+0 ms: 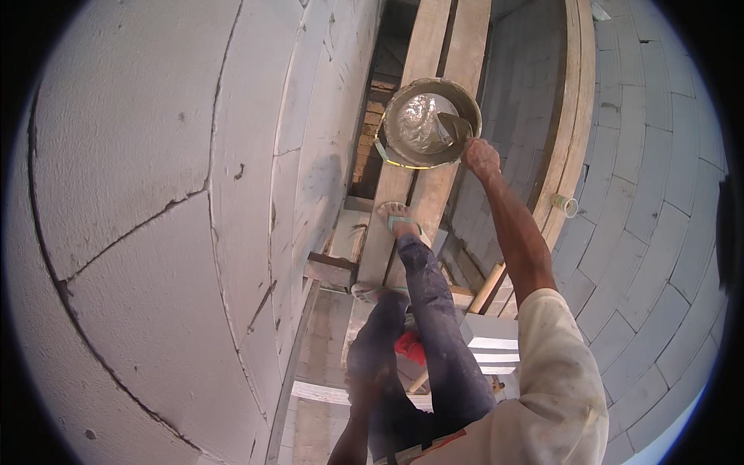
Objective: The person is installing white foam blocks onto a wall structure at a construction site. They use a trowel to apply mortar to the blocks and a hammer to tap them into place. The person also uses a tape measure to check dimensions.
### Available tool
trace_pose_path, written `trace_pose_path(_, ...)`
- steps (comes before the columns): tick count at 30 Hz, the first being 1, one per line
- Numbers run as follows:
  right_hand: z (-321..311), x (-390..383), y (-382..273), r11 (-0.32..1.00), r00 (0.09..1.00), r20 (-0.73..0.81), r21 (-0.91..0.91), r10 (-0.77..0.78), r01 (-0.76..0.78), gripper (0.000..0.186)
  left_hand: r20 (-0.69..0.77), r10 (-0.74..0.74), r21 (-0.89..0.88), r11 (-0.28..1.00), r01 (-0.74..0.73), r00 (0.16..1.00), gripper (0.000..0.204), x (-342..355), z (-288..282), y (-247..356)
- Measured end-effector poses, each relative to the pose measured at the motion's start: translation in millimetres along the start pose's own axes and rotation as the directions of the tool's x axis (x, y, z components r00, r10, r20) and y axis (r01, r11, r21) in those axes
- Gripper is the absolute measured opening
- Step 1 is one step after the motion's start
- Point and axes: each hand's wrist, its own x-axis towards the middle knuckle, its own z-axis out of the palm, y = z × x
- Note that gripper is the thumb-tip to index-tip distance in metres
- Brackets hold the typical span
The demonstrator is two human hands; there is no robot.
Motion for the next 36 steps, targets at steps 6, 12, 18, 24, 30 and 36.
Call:
trace_pose_path(6, 50.6, 61.4, -32.6, 0.956, 0.970, 0.050, -0.163, -0.237, 0.242, 0.027, -0.038, -0.094, 0.021, 0.995, 0.095, 0.995, 0.136, -1.1, 10.3, 8.4)
trace_pose_path(12, 71.1, 73.9, -0.7, 0.935, 0.930, 0.104, 0.058, -0.353, 0.349, 0.032, -0.044, -0.076, 0.022, 0.997, 0.077, 0.996, 0.134, -10.1, 4.5, 17.0)
trace_pose_path(18, 32.4, 16.0, 33.6, 0.869, 0.912, 0.078, 0.347, -0.402, 0.353, 0.031, -0.022, -0.014, 0.011, 1.000, 0.014, 1.000, 0.131, -7.2, -2.9, 15.5)
trace_pose_path(24, -35.9, -125.9, 6.9, 0.688, 0.833, -0.228, 0.477, -0.505, 0.547, 0.037, -0.045, 0.221, -0.140, 0.964, -0.226, 0.974, 0.118, -19.9, -14.6, -13.4)
trace_pose_path(30, -125.6, -355.2, -29.5, 0.595, 0.711, -0.258, 0.406, -0.654, 0.694, 0.033, -0.073, 0.489, -0.287, 0.824, -0.488, 0.869, 0.095, -26.8, -22.2, -89.3)
trace_pose_path(36, -183.5, -559.7, -63.6, 0.428, 0.530, -0.098, 0.477, -0.842, 0.768, 0.026, -0.340, 0.562, -0.387, 0.647, -0.657, 0.754, 0.072, -44.2, -21.6, -149.5)
